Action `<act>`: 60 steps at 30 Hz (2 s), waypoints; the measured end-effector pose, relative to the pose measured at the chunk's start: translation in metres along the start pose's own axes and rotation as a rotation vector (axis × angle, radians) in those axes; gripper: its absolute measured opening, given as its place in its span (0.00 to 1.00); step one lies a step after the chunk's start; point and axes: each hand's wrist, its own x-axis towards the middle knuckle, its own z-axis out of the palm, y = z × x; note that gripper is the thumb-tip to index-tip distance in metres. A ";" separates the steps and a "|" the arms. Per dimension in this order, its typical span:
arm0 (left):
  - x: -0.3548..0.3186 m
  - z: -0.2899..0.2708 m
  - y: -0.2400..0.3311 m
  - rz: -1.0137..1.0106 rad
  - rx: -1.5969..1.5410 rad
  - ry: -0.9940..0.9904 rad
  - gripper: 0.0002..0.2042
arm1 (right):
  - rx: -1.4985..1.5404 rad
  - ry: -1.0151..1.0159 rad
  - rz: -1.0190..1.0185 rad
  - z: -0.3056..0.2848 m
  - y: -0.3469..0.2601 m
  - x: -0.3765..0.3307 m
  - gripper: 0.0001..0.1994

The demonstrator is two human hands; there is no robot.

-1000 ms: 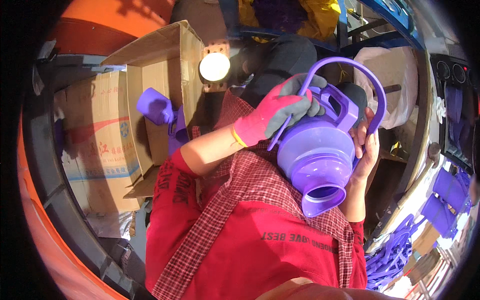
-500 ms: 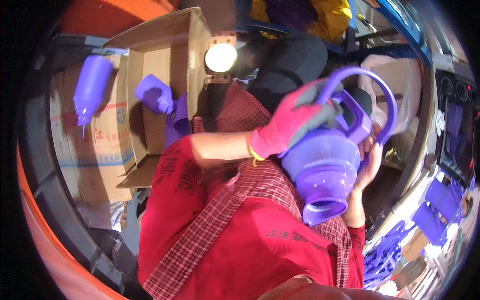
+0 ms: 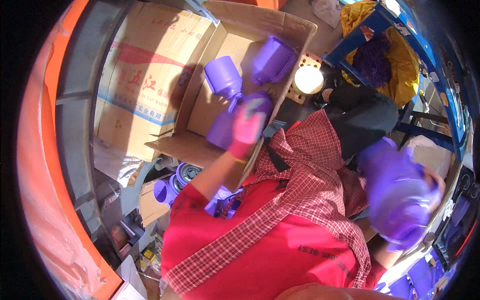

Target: The person assembles purple plastic watering cans by retrieving molded parts from a machine, attaching handles, and using a hammer to tap components into place. The person repeatedly picks up parts, aligns them, and secures them before placing the finished cans into a cardboard box.

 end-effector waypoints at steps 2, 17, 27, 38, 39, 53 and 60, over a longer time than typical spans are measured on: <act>-0.028 -0.067 -0.089 -0.399 0.317 0.206 0.24 | -0.126 0.125 0.052 -0.037 0.023 -0.003 0.09; 0.055 -0.119 -0.105 -0.531 0.976 0.103 0.14 | -0.836 -0.140 0.253 -0.145 0.189 -0.008 0.24; 0.068 -0.038 0.088 -0.036 -0.537 0.354 0.16 | -0.712 -0.126 0.139 -0.160 0.105 -0.011 0.35; 0.086 0.065 0.216 1.037 0.347 -0.761 0.18 | 1.055 -0.244 0.170 0.077 -0.014 -0.023 0.49; 0.090 0.066 0.209 1.045 0.382 -0.729 0.18 | 1.076 -0.089 0.293 0.087 -0.007 -0.026 0.49; 0.258 0.086 -0.137 0.000 0.750 -0.001 0.31 | 0.067 0.112 0.202 -0.021 -0.010 -0.063 0.41; 0.331 0.103 -0.194 0.230 1.172 -0.521 0.18 | -0.476 -0.102 0.036 0.107 0.029 -0.049 0.36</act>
